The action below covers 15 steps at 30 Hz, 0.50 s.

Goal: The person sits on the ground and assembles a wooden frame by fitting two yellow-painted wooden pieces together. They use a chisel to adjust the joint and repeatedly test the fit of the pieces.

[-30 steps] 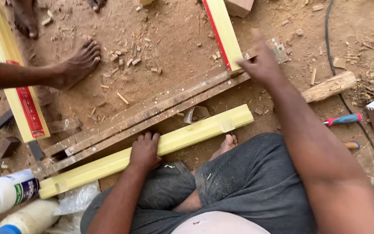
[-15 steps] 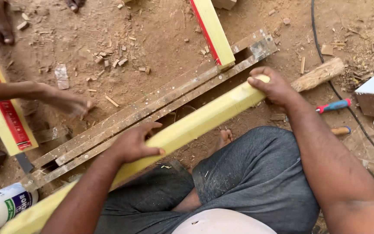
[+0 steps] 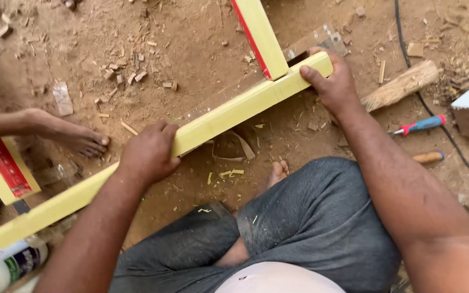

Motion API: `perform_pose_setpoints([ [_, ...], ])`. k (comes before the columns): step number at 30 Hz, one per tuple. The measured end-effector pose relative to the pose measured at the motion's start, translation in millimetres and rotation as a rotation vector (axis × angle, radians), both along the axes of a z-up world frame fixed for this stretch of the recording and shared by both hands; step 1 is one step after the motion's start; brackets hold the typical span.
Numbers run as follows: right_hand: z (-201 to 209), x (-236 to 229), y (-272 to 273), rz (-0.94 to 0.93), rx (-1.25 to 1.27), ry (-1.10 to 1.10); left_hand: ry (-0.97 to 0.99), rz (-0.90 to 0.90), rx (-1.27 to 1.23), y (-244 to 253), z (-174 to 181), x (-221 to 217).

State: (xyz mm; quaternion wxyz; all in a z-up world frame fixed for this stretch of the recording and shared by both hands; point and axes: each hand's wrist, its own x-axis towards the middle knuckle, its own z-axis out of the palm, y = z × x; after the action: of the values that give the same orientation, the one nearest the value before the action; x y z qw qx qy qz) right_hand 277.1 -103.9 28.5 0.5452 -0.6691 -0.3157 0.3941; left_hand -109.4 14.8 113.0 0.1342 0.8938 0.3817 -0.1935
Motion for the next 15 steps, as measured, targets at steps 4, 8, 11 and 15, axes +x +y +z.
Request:
perform_pose_setpoints([
  [4, -4.8, 1.5, -14.6, -0.003, -0.011, -0.031, -0.063, -0.025, 0.043, -3.8, -7.9, 0.6],
  [8, -12.2, 1.8, -7.9, -0.055, -0.03, -0.003, -0.045, 0.012, 0.033, 5.6, -17.2, 6.5],
  [11, -14.9, 1.9, -4.3, -0.071, -0.095, -0.098, -0.047, 0.022, 0.018, 11.2, -23.6, 6.9],
  [15, -18.3, -0.2, 12.5, -0.082, -0.139, -0.083, -0.143, 0.045, 0.008, 18.1, -30.6, 1.8],
])
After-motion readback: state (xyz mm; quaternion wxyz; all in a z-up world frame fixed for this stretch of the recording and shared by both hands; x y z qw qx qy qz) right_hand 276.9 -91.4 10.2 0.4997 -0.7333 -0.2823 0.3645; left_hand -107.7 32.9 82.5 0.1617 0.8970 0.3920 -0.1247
